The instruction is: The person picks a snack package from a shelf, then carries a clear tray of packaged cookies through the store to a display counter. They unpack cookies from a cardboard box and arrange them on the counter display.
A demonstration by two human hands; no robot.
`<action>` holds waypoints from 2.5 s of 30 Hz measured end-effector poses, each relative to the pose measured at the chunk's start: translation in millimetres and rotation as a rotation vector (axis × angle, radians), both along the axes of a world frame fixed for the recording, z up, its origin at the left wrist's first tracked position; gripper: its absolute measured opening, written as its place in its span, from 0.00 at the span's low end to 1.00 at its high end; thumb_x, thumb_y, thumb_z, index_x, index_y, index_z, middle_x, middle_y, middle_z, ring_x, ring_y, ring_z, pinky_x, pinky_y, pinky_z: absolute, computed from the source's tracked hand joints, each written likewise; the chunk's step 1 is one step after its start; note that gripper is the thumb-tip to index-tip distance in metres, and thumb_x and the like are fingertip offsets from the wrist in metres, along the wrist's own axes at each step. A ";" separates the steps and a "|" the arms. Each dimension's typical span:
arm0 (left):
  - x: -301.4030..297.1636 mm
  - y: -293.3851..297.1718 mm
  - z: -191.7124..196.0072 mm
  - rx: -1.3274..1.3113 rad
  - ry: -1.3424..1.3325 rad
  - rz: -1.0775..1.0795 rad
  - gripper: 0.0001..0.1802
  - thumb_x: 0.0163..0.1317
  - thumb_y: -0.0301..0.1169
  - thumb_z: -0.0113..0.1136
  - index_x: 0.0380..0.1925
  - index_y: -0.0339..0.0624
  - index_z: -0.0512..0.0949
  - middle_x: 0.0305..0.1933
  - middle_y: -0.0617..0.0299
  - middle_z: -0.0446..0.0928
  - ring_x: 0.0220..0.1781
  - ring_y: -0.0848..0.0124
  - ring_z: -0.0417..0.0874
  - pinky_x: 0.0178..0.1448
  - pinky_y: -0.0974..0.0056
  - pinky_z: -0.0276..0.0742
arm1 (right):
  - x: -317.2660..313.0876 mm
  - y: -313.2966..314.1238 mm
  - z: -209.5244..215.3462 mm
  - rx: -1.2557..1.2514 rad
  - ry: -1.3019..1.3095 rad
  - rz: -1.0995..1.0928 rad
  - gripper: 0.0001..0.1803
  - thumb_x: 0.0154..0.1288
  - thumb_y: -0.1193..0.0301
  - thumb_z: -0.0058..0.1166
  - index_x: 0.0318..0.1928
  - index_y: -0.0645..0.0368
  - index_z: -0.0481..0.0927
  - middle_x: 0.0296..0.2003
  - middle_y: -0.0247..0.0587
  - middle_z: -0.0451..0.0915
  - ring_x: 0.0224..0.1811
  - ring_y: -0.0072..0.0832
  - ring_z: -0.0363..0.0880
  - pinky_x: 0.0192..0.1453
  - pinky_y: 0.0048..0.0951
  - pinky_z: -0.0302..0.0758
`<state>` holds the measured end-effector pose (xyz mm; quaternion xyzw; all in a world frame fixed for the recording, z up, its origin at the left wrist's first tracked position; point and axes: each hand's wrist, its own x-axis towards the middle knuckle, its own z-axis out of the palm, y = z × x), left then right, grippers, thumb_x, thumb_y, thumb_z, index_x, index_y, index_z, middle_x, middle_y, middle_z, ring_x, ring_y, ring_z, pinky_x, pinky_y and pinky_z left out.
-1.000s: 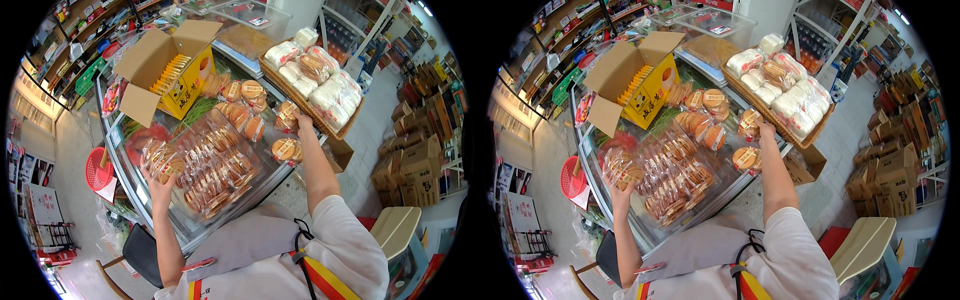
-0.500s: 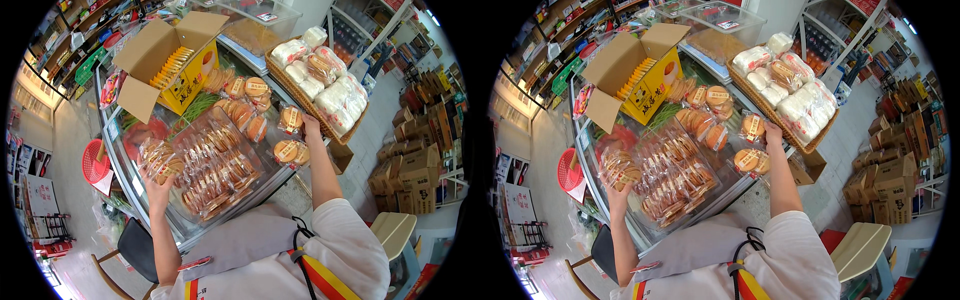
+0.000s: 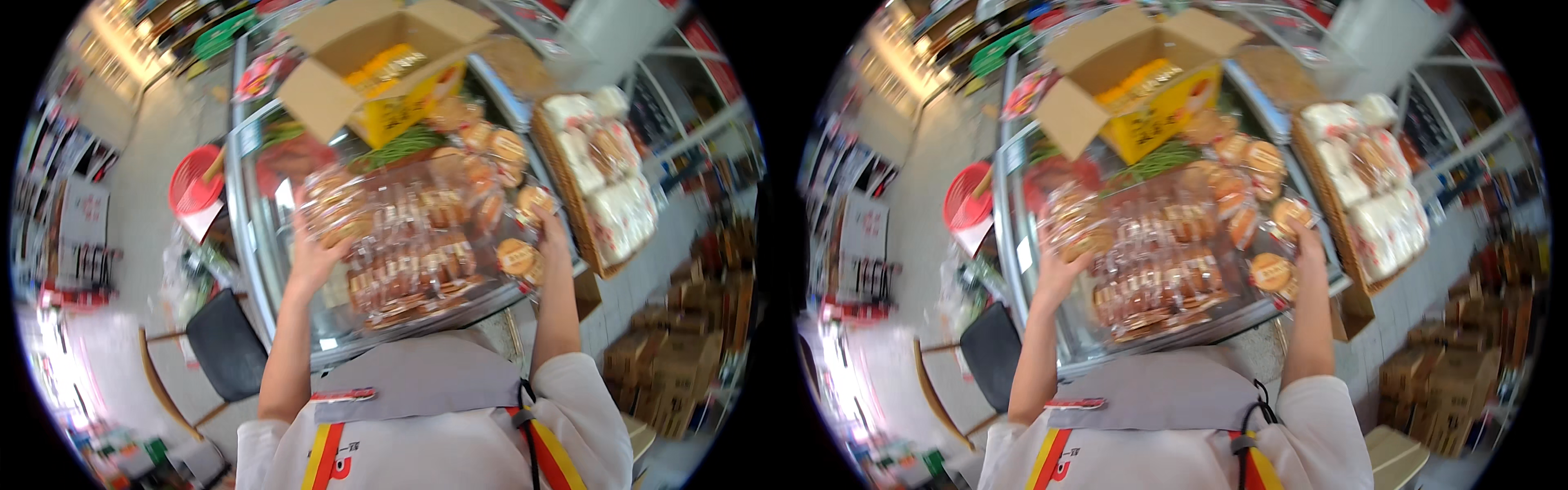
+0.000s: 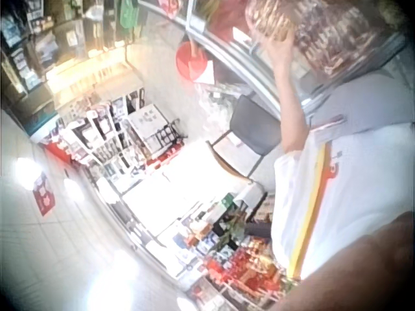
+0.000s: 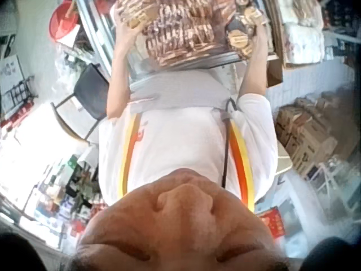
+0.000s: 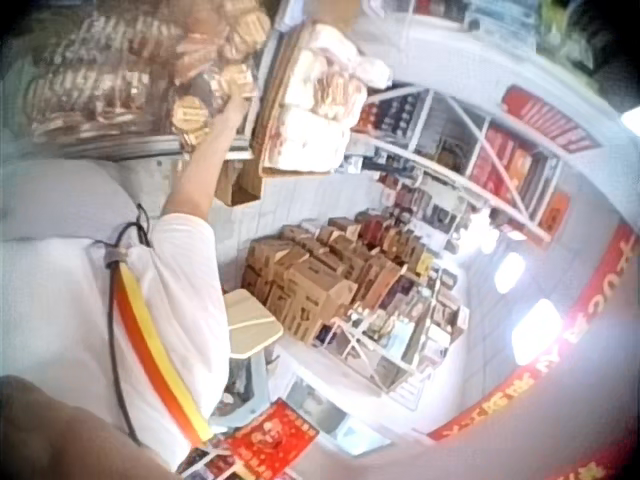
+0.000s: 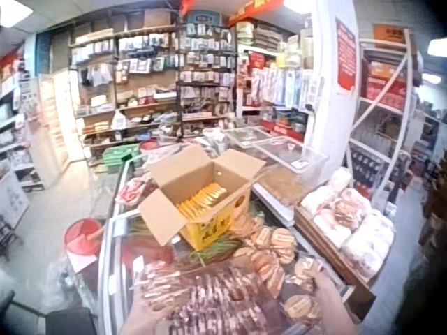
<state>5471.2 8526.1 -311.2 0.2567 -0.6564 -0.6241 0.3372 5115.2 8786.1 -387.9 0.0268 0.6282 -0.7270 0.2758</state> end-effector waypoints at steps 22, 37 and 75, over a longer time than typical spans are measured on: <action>27.7 -22.9 -3.7 -0.151 -0.103 -0.145 0.55 0.48 0.26 0.66 0.71 0.49 0.39 0.69 0.51 0.50 0.70 0.57 0.55 0.70 0.59 0.57 | 289.4 -153.2 194.5 0.904 2.508 1.395 0.17 0.51 0.71 0.53 0.44 0.61 0.74 0.36 0.38 0.71 0.40 0.29 0.71 0.45 0.27 0.66; 48.4 36.8 -18.6 -0.087 -0.053 -0.004 0.63 0.47 0.31 0.70 0.70 0.47 0.29 0.74 0.52 0.38 0.75 0.58 0.41 0.73 0.47 0.45 | 181.4 -147.6 194.0 -0.206 0.991 1.119 0.45 0.47 0.67 0.68 0.65 0.60 0.59 0.61 0.50 0.65 0.63 0.40 0.65 0.65 0.34 0.64; 25.9 58.3 -19.4 -0.190 -0.114 0.237 0.48 0.50 0.22 0.60 0.68 0.40 0.43 0.69 0.53 0.48 0.68 0.60 0.57 0.69 0.58 0.56 | 18.5 35.5 86.0 0.751 0.418 0.994 0.24 0.42 0.61 0.68 0.36 0.66 0.81 0.33 0.45 0.82 0.35 0.30 0.78 0.40 0.31 0.72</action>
